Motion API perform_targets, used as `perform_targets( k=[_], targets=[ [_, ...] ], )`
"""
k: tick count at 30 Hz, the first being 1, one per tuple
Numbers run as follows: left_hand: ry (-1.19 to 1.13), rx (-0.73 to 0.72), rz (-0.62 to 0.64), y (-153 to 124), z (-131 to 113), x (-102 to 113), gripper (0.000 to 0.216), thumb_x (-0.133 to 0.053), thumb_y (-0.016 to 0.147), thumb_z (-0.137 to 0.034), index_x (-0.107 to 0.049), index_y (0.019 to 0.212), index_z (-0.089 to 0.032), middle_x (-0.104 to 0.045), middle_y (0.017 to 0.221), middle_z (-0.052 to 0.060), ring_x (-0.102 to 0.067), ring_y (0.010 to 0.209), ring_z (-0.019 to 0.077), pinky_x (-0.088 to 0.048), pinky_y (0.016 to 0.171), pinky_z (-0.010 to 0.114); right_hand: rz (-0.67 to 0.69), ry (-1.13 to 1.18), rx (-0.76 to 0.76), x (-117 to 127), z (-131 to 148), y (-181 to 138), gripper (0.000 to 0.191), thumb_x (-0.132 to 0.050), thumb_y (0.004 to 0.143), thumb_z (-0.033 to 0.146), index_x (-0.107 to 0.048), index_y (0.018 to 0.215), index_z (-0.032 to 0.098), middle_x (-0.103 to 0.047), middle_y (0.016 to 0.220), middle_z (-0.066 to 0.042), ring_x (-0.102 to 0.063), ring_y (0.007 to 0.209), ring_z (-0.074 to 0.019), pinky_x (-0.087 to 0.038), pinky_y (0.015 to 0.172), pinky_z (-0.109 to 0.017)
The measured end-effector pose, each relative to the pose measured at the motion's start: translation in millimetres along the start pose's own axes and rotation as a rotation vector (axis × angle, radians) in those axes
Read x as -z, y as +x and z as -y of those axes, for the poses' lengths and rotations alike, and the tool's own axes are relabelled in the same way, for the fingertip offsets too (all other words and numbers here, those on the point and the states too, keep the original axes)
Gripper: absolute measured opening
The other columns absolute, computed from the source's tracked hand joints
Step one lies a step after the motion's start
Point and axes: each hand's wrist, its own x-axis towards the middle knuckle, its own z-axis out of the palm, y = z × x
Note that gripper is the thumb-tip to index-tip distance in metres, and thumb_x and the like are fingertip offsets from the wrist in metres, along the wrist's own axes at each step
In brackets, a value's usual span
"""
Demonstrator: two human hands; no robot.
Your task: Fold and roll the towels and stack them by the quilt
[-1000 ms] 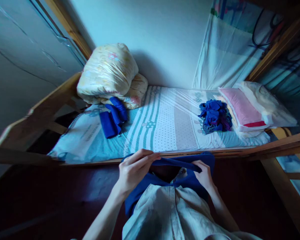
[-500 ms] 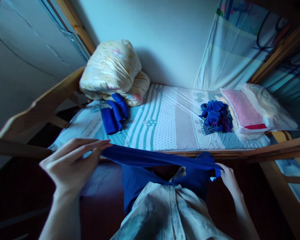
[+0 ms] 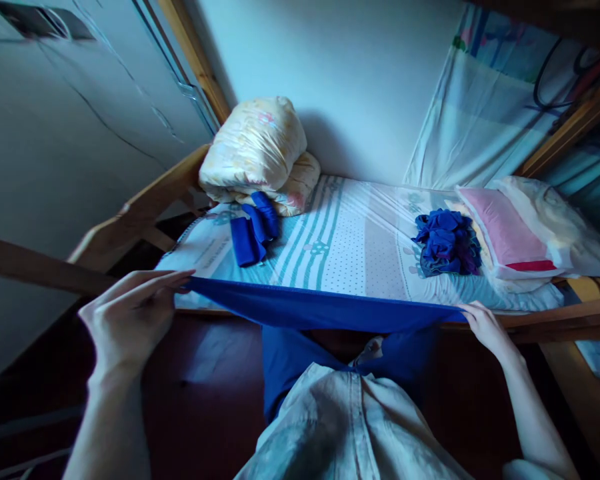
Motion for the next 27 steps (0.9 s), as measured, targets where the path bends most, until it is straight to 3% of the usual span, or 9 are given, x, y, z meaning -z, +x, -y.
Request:
perform_targets(
  k=[6, 9, 13, 18, 23, 27],
  targets=[
    [0.07, 0.0, -0.051, -16, 9, 7, 0.018, -0.066, 0.092, -0.022, -0.081, 0.083, -0.027, -0.072, 0.072, -0.005, -0.061, 0.061, 0.0087, -0.047, 0.06, 0.02, -0.088, -0.328, -0.087, 9, 17, 4, 0.028, -0.056, 0.094, 0.025, -0.082, 0.104, 0.023, -0.077, 0.098, -0.012, -0.075, 0.092, -0.027, -0.06, 0.078, -0.033],
    [0.065, 0.071, 0.003, -28, 10, 15, 0.02, -0.062, 0.093, -0.028, -0.081, 0.084, -0.027, -0.073, 0.075, -0.005, -0.062, 0.059, 0.0081, -0.046, 0.056, 0.02, -0.062, -0.385, -0.14, 6, 14, -3, 0.025, -0.06, 0.092, 0.025, -0.083, 0.102, 0.025, -0.08, 0.094, -0.012, -0.076, 0.09, -0.0289, -0.06, 0.076, -0.034],
    [0.04, 0.184, 0.127, -40, 11, 30, 0.022, -0.061, 0.093, -0.036, -0.079, 0.084, -0.028, -0.075, 0.077, -0.005, -0.064, 0.055, 0.0089, -0.049, 0.052, 0.021, 0.039, -0.239, -0.128, 11, 7, -9, 0.027, -0.058, 0.088, 0.02, -0.083, 0.097, 0.026, -0.082, 0.095, -0.008, -0.077, 0.088, -0.0263, -0.059, 0.081, -0.033],
    [-0.011, 0.321, 0.238, -47, 23, 39, 0.024, -0.06, 0.088, -0.044, -0.078, 0.082, -0.03, -0.077, 0.079, -0.004, -0.067, 0.051, 0.0132, -0.057, 0.05, 0.024, 0.241, 0.069, -0.282, 30, 5, 0, 0.028, -0.056, 0.088, 0.029, -0.081, 0.097, 0.021, -0.075, 0.062, -0.003, -0.071, 0.057, -0.0201, -0.057, 0.063, -0.027],
    [-0.107, 0.617, 0.355, -52, 60, 18, 0.028, -0.062, 0.077, -0.047, -0.078, 0.08, -0.025, -0.08, 0.081, 0.0, -0.074, 0.059, 0.0187, -0.061, 0.053, 0.026, 0.302, 0.254, -0.39, 33, -1, 25, 0.026, -0.061, 0.085, 0.034, -0.078, 0.092, 0.016, -0.07, 0.053, -0.005, -0.067, 0.045, -0.0188, -0.051, 0.048, -0.024],
    [-0.199, 0.788, 0.491, -43, 92, -19, 0.031, -0.064, 0.073, -0.043, -0.078, 0.087, -0.019, -0.078, 0.07, 0.003, -0.077, 0.065, 0.0222, -0.062, 0.059, 0.027, 0.365, 0.326, -0.432, 23, -8, 62, 0.019, -0.066, 0.083, 0.03, -0.076, 0.087, 0.015, -0.066, 0.048, -0.003, -0.067, 0.043, -0.0184, -0.05, 0.045, -0.021]
  ],
)
